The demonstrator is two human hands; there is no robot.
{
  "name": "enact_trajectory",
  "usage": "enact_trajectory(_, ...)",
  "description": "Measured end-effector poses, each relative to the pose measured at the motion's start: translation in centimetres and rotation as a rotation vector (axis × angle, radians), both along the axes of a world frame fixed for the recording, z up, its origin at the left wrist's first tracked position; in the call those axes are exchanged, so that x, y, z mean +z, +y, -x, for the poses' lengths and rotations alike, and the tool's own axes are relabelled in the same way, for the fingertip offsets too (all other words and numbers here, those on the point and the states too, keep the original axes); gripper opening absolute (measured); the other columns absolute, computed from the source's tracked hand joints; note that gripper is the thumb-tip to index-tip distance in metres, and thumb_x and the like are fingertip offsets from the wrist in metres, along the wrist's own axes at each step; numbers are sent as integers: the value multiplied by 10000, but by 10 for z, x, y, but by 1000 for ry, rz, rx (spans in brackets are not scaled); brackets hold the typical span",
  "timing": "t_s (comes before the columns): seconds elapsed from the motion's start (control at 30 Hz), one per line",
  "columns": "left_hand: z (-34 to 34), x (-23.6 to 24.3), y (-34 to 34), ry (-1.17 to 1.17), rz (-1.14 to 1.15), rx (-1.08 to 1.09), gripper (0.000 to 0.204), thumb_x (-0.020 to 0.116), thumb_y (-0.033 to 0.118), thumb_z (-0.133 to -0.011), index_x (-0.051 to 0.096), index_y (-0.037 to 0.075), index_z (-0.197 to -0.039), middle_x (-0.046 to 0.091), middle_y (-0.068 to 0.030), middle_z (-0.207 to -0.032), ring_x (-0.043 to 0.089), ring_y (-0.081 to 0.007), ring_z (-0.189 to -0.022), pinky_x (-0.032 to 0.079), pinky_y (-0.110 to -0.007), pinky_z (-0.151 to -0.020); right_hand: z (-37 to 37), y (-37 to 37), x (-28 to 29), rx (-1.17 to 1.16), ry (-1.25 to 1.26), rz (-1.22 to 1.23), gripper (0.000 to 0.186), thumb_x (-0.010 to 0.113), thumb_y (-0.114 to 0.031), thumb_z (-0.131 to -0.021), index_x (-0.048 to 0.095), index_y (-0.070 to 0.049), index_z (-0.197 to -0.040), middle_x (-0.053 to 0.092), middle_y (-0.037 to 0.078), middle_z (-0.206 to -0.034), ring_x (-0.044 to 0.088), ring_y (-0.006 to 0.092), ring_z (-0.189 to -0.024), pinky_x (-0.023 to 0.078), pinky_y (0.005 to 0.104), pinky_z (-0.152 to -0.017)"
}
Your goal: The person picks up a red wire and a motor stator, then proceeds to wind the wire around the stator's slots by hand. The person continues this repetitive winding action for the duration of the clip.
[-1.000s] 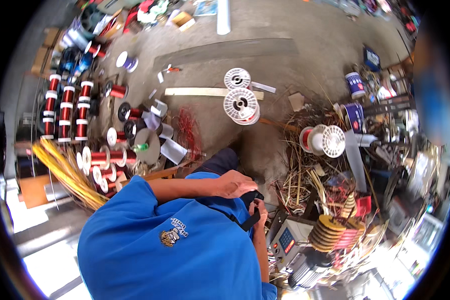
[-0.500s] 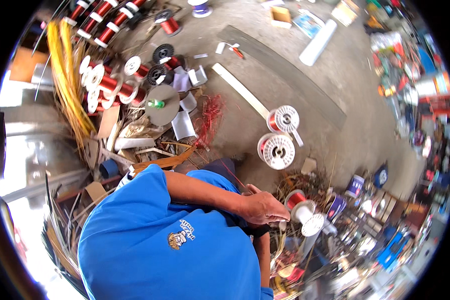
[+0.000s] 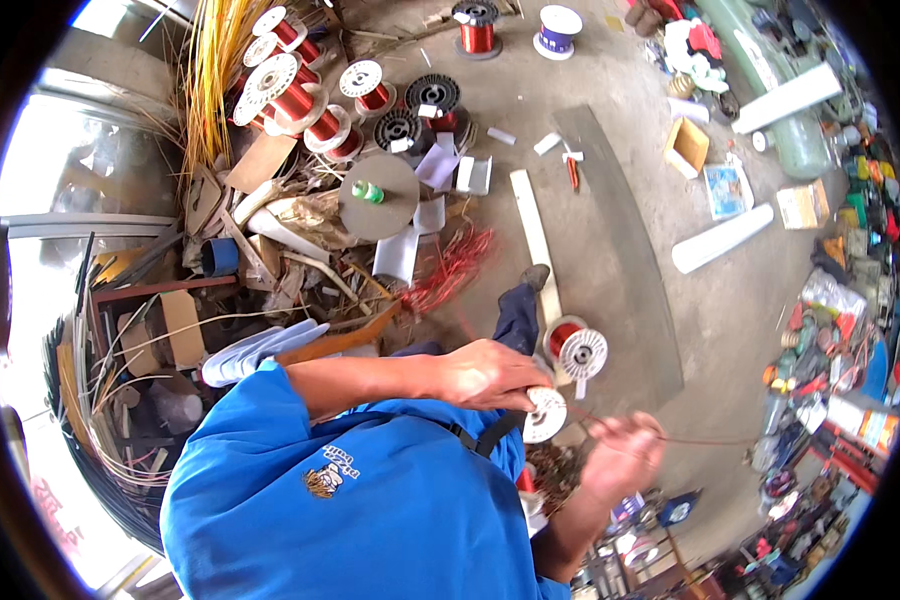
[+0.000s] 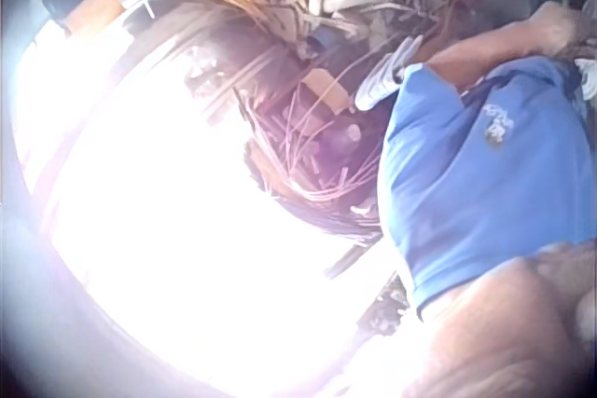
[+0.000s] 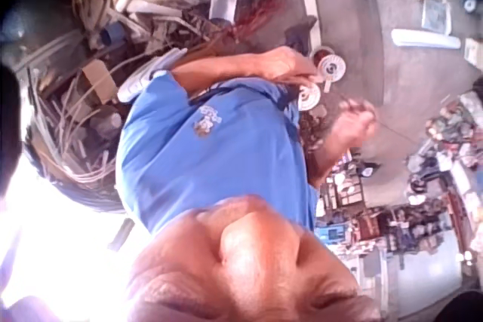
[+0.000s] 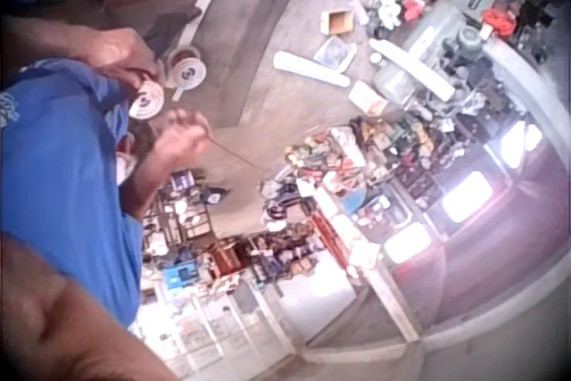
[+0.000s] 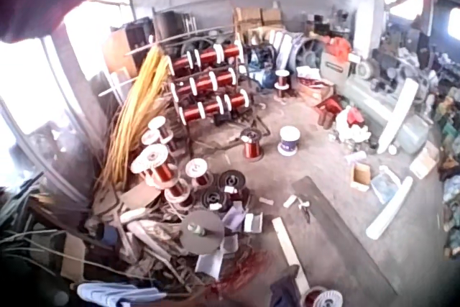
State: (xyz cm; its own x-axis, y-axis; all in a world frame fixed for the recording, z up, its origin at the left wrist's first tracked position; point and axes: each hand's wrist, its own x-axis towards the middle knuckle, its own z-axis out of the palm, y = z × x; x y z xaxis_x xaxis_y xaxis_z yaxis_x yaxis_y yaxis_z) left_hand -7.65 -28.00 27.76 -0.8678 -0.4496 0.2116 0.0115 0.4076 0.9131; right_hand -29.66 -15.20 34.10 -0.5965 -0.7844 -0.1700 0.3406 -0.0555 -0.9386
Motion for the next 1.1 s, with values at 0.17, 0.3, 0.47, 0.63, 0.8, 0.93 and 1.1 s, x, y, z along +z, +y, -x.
enact_trajectory(0.17, 1, -5, -81, -96, 175, 334, 149, 701, 182, -814, 605, 69, -810, 568, -86, -740, 593, -308, -703, 479, -420, -619, 163, -71, -14, -251, -73, 75, 315, 566, -258, -982, 542, -8, -1172, 604, 31, -827, 557, 104, -643, 470, 236, -542)
enact_trajectory(0.3, -9, 6, -142, -202, 317, 422, 150, 725, 173, -776, 614, 73, -791, 540, -68, -711, 572, -286, -676, 448, -405, -610, 265, -145, -49, -241, -187, 100, 311, 540, -232, -994, 539, -7, -1208, 596, -3, -784, 541, 72, -628, 451, 209, -516)
enact_trajectory(0.47, -30, 35, -193, -287, 389, 558, 174, 745, 189, -763, 614, 77, -788, 533, -57, -703, 563, -273, -650, 437, -394, -597, 302, -285, -64, -100, -344, 10, 299, 532, -226, -995, 552, -17, -1208, 582, -28, -749, 506, 53, -590, 425, 189, -489)
enact_trajectory(0.63, -34, 33, -235, -305, 348, 702, 166, 732, 210, -784, 633, 77, -783, 554, -60, -692, 574, -270, -632, 446, -396, -581, 269, -442, -56, 115, -450, -76, 298, 553, -270, -985, 587, -61, -1194, 536, -64, -706, 435, 35, -527, 372, 185, -439)
enact_trajectory(0.8, -29, -4, -299, -300, 209, 845, 159, 707, 218, -822, 650, 73, -790, 588, -71, -709, 609, -278, -668, 467, -401, -599, 186, -599, -44, 332, -312, -164, 253, 591, -275, -963, 618, -91, -1134, 538, -54, -695, 416, 27, -489, 345, 171, -412)
enact_trajectory(0.93, -20, -10, -374, -239, 96, 890, 162, 673, 221, -870, 654, 70, -814, 606, -89, -732, 621, -301, -691, 479, -420, -613, 107, -689, -19, 390, -81, -248, 232, 585, -239, -958, 603, -104, -1146, 556, -13, -689, 420, 35, -471, 336, 172, -398)
enact_trajectory(1.1, -18, 6, -466, -123, -27, 1009, 205, 639, 222, -901, 635, 39, -808, 603, -130, -735, 609, -343, -682, 478, -439, -595, -5, -774, -1, 588, 87, -127, 248, 533, -197, -985, 562, -81, -1202, 560, 16, -681, 441, 52, -487, 347, 180, -416)
